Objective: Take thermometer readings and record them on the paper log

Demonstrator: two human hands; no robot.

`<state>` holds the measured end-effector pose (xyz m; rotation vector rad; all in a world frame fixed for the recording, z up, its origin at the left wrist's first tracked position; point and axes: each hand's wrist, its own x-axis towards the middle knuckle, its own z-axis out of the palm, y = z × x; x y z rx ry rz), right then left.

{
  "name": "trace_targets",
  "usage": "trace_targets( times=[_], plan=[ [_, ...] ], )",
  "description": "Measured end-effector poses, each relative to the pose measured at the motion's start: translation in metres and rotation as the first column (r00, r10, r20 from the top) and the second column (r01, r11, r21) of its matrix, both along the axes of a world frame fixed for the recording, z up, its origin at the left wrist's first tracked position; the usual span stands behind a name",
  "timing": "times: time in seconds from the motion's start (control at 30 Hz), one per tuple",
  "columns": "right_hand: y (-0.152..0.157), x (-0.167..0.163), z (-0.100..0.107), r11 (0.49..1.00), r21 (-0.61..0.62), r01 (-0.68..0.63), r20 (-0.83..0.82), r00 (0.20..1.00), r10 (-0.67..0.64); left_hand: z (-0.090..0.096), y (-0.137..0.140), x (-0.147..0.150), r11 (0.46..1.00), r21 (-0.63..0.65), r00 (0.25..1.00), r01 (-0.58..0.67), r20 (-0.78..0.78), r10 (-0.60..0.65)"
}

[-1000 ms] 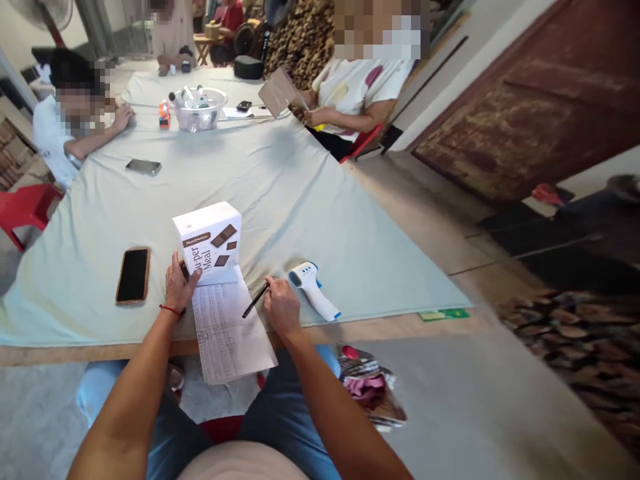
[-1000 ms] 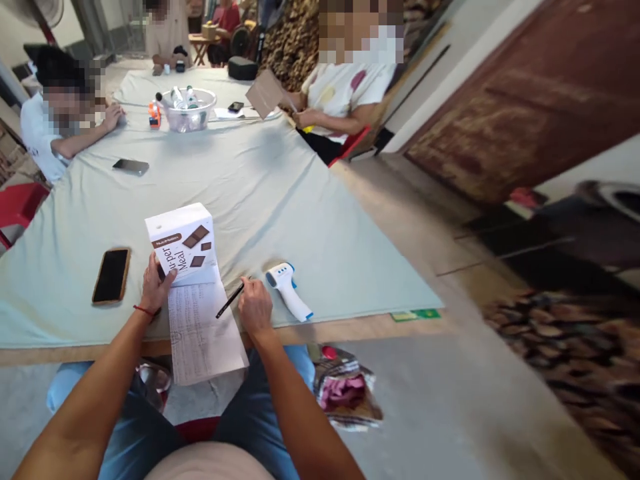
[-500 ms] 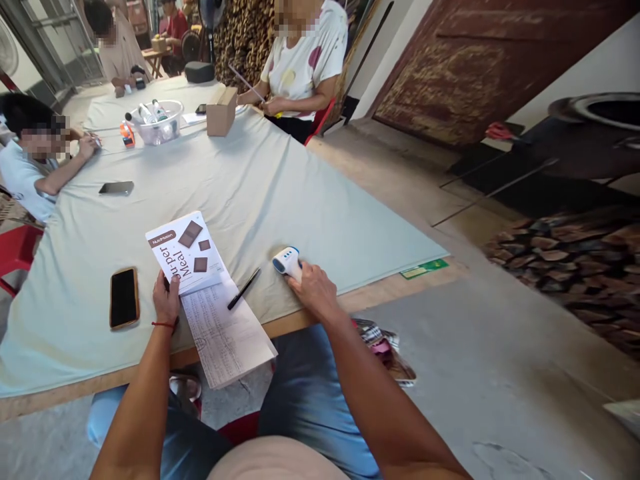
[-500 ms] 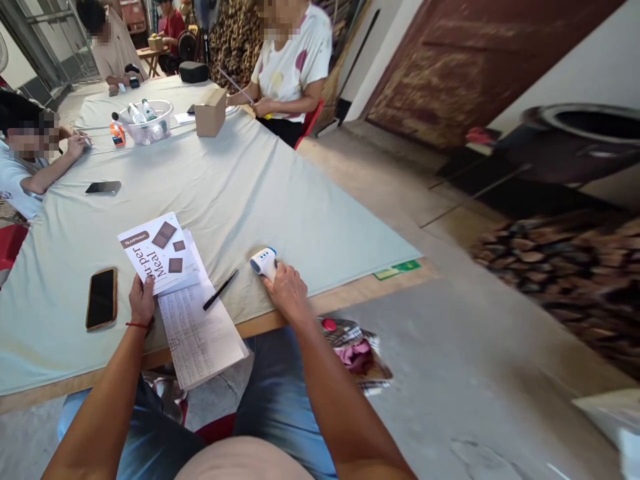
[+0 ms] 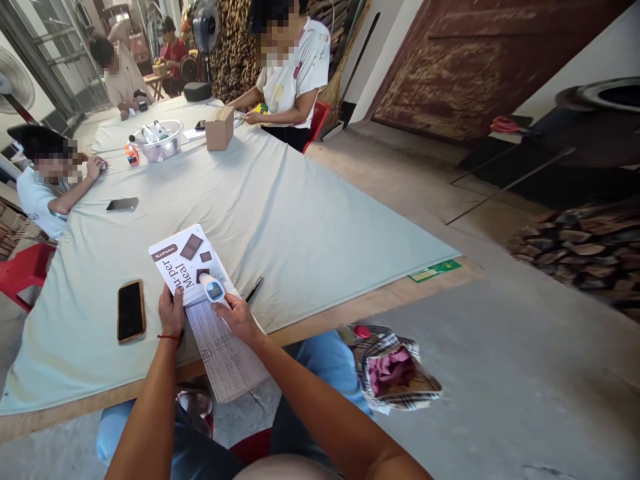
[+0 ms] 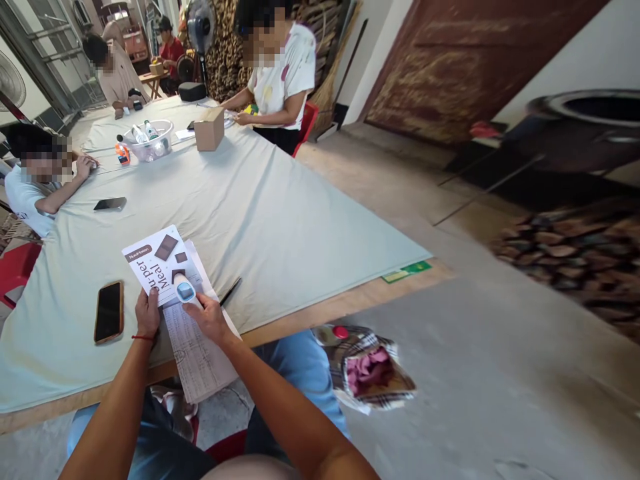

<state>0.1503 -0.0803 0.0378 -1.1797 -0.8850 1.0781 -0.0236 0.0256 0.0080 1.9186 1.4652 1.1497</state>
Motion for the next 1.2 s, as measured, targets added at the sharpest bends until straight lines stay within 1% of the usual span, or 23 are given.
trace_targets(
  times=[0.07, 0.17, 0.5, 0.67, 0.77, 0.9, 1.0, 1.1, 1.2],
  plan=[
    [0.002, -0.002, -0.005, 1.000, 0.015, 0.027, 0.019, 0.999, -0.027, 0.000, 0.000, 0.000, 1.000, 0.002, 1.000, 0.007, 0.001, -0.007],
    [0.002, -0.002, -0.007, 0.999, 0.022, 0.029, 0.036, 0.999, -0.029, -0.001, 0.000, 0.000, 1.000, 0.010, 1.000, 0.001, -0.001, -0.001],
    [0.003, 0.000, -0.006, 0.999, -0.031, 0.011, 0.024, 1.000, -0.010, -0.001, -0.002, 0.001, 1.000, 0.013, 1.000, -0.004, -0.018, 0.004],
    [0.002, 0.000, -0.004, 0.998, -0.061, 0.007, 0.048, 0.999, -0.004, -0.001, -0.002, 0.001, 1.000, 0.014, 1.000, -0.018, -0.017, 0.019],
    [0.002, -0.004, -0.004, 0.998, -0.063, 0.019, 0.021, 1.000, -0.017, 0.000, -0.002, 0.001, 1.000, 0.019, 1.000, -0.010, -0.014, 0.010],
    [0.003, -0.007, -0.004, 0.999, -0.036, 0.012, -0.012, 1.000, -0.012, 0.000, -0.002, 0.001, 1.000, 0.023, 1.000, -0.002, -0.008, 0.002],
    [0.001, -0.006, 0.002, 1.000, -0.027, 0.010, -0.013, 1.000, -0.010, 0.000, -0.001, 0.001, 1.000, 0.019, 1.000, -0.005, -0.007, 0.006],
    [-0.005, -0.001, 0.014, 1.000, -0.021, 0.017, -0.012, 1.000, -0.017, -0.001, -0.001, 0.000, 1.000, 0.013, 1.000, -0.013, -0.001, 0.013],
    [-0.018, 0.011, 0.027, 0.998, -0.010, 0.064, -0.010, 0.998, -0.064, -0.001, 0.000, 0.000, 1.000, 0.005, 1.000, -0.008, 0.013, 0.008]
  ],
)
